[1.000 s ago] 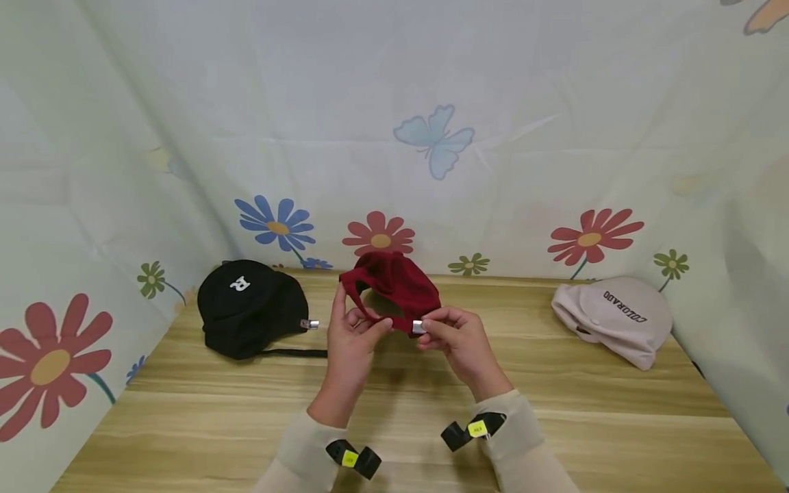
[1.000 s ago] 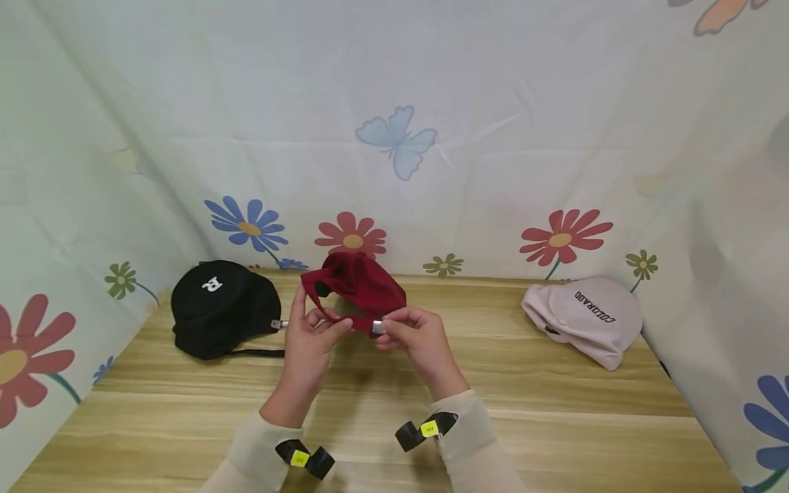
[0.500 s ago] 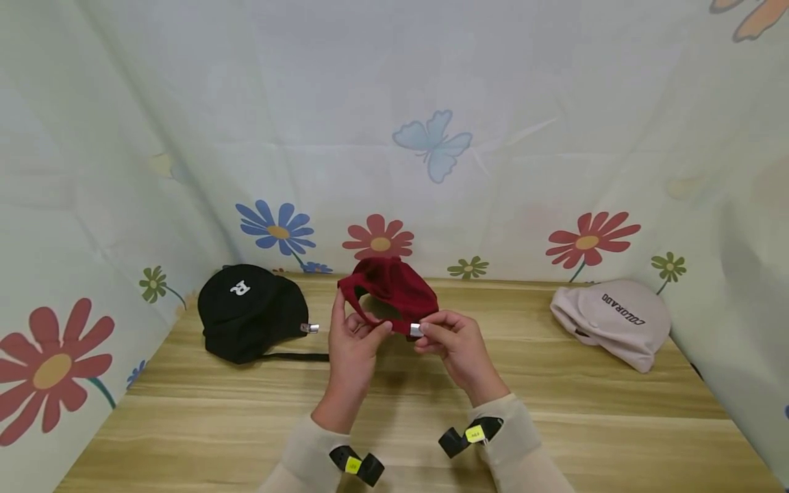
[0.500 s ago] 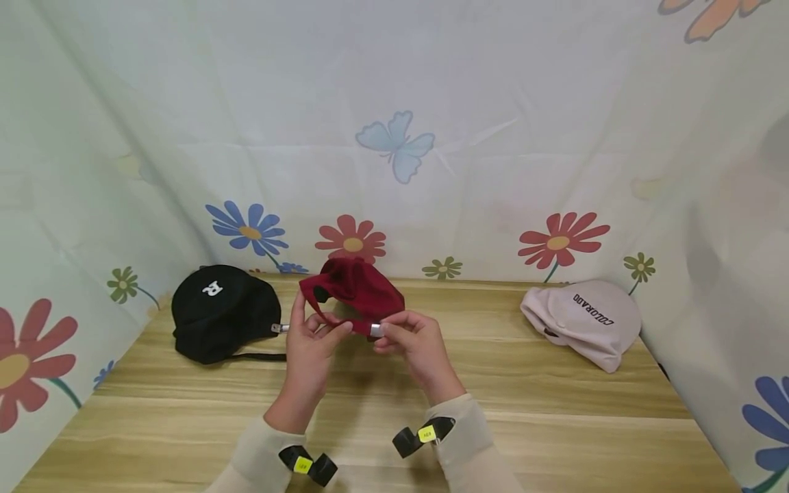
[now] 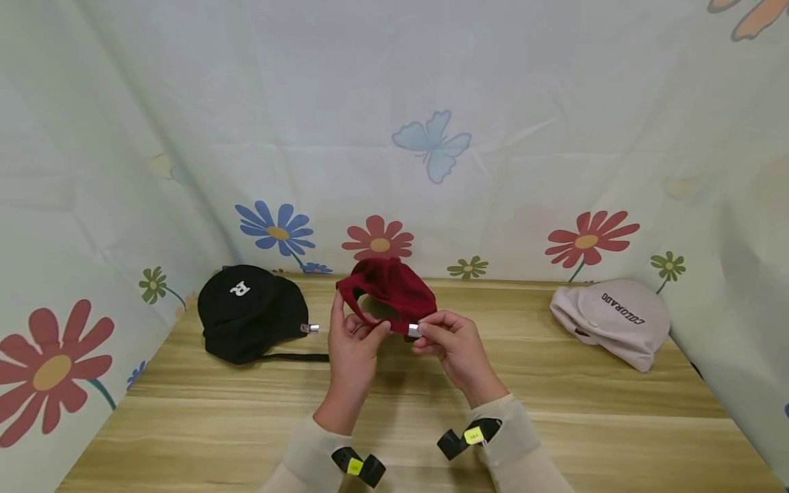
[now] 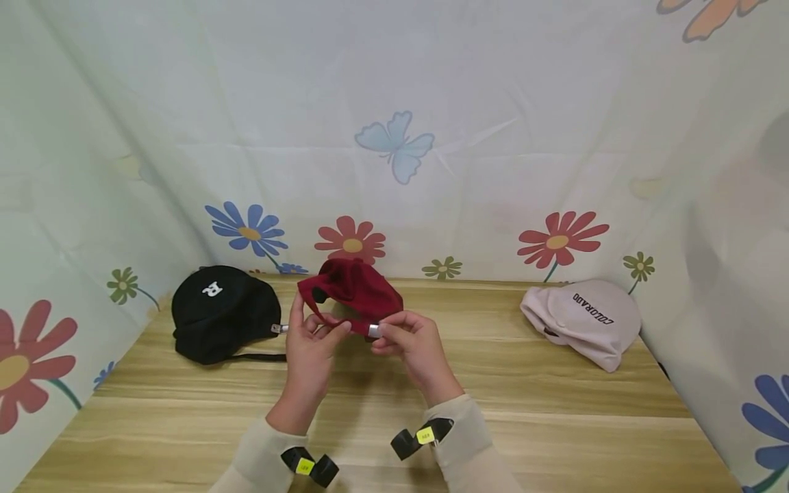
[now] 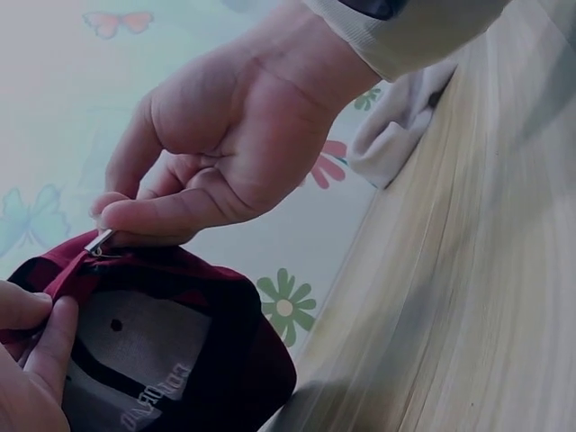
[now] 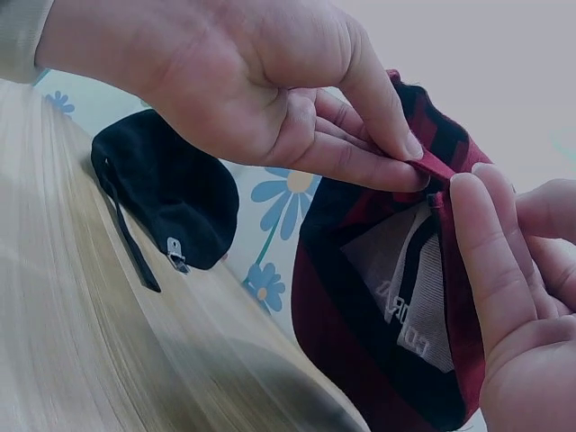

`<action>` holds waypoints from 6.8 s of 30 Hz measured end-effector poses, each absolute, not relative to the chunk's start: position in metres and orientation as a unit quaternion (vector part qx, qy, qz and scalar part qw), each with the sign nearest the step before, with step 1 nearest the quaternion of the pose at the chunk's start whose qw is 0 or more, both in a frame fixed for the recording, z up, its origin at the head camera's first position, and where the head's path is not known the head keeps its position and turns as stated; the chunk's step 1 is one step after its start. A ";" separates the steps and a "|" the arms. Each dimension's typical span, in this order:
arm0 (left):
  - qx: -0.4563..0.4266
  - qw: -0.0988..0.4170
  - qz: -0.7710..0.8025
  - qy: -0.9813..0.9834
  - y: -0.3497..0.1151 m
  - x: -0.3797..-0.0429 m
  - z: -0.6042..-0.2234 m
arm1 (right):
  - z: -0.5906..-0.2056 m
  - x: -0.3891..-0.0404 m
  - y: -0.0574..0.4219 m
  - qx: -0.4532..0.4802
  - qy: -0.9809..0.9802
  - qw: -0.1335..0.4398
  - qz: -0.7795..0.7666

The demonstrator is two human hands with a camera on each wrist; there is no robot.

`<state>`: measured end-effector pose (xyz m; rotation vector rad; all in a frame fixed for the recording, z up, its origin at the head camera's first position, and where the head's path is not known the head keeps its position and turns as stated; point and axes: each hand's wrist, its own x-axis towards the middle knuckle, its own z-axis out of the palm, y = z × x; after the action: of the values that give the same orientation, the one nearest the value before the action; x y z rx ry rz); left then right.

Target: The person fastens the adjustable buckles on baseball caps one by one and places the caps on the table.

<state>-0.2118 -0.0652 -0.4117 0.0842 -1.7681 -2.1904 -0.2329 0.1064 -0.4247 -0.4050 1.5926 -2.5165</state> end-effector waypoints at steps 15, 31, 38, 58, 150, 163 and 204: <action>0.019 0.162 -0.761 -0.628 -0.061 -0.208 -0.415 | -0.426 -0.232 0.105 -0.119 0.531 0.054 -0.837; 0.021 0.143 -0.787 -0.599 -0.059 -0.212 -0.418 | -0.423 -0.234 0.108 -0.102 0.573 0.045 -0.812; 0.025 0.144 -0.788 -0.598 -0.057 -0.213 -0.422 | -0.425 -0.234 0.105 -0.101 0.571 0.042 -0.813; 0.013 0.148 -0.760 -0.632 -0.060 -0.209 -0.422 | -0.419 -0.230 0.102 -0.080 0.625 0.010 -0.776; -0.008 0.147 -0.792 -0.592 -0.056 -0.206 -0.422 | -0.410 -0.220 0.106 -0.147 0.734 0.035 -0.662; -0.002 0.140 -0.798 -0.587 -0.055 -0.204 -0.419 | -0.403 -0.218 0.108 -0.159 0.773 0.021 -0.613; -0.016 0.090 -0.878 -0.471 -0.056 -0.201 -0.411 | -0.402 -0.220 0.118 -0.204 0.760 0.033 -0.616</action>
<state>-0.2013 -0.0556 -0.4115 -0.0482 -1.3999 -2.6098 -0.2195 0.1177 -0.4015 -0.6287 2.3397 -1.8949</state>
